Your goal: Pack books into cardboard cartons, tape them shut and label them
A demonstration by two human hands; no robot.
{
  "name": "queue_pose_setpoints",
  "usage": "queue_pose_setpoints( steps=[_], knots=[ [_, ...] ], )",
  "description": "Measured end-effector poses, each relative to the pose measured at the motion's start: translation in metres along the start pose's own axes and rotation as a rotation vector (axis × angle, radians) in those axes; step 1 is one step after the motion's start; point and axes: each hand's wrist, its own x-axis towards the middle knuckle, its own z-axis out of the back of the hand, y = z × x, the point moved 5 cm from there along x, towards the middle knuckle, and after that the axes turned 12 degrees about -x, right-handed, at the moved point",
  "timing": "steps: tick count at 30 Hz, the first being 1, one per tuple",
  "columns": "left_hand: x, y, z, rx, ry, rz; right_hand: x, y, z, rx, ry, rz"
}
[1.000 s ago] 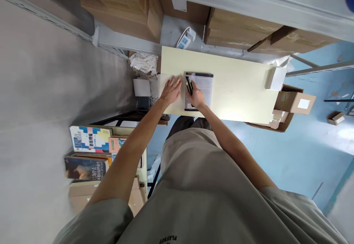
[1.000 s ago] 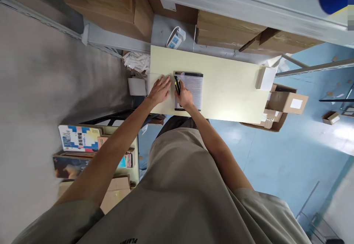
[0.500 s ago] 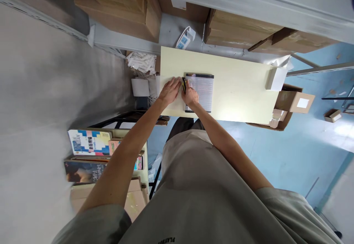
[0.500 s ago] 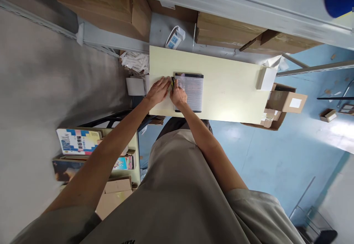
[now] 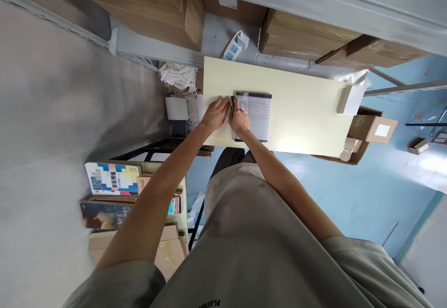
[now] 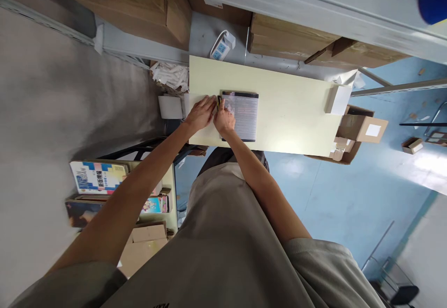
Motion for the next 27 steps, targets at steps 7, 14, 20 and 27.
queue_pose_setpoints(
  steps=[7, 14, 20, 27],
  knots=[
    [0.001, 0.0, 0.0, -0.032, -0.019, -0.011, -0.001, 0.001, -0.003, 0.018, 0.006, 0.022],
    [0.004, 0.004, -0.003, -0.018, -0.025, -0.012, -0.004, -0.001, -0.003, 0.008, 0.03, 0.02],
    [0.006, 0.007, -0.004, -0.036, -0.023, -0.021, -0.008, -0.003, -0.014, 0.006, 0.031, 0.033],
    [0.006, 0.003, -0.003, 0.0, -0.011, -0.022, -0.02, -0.008, -0.027, 0.04, 0.025, 0.042]
  ],
)
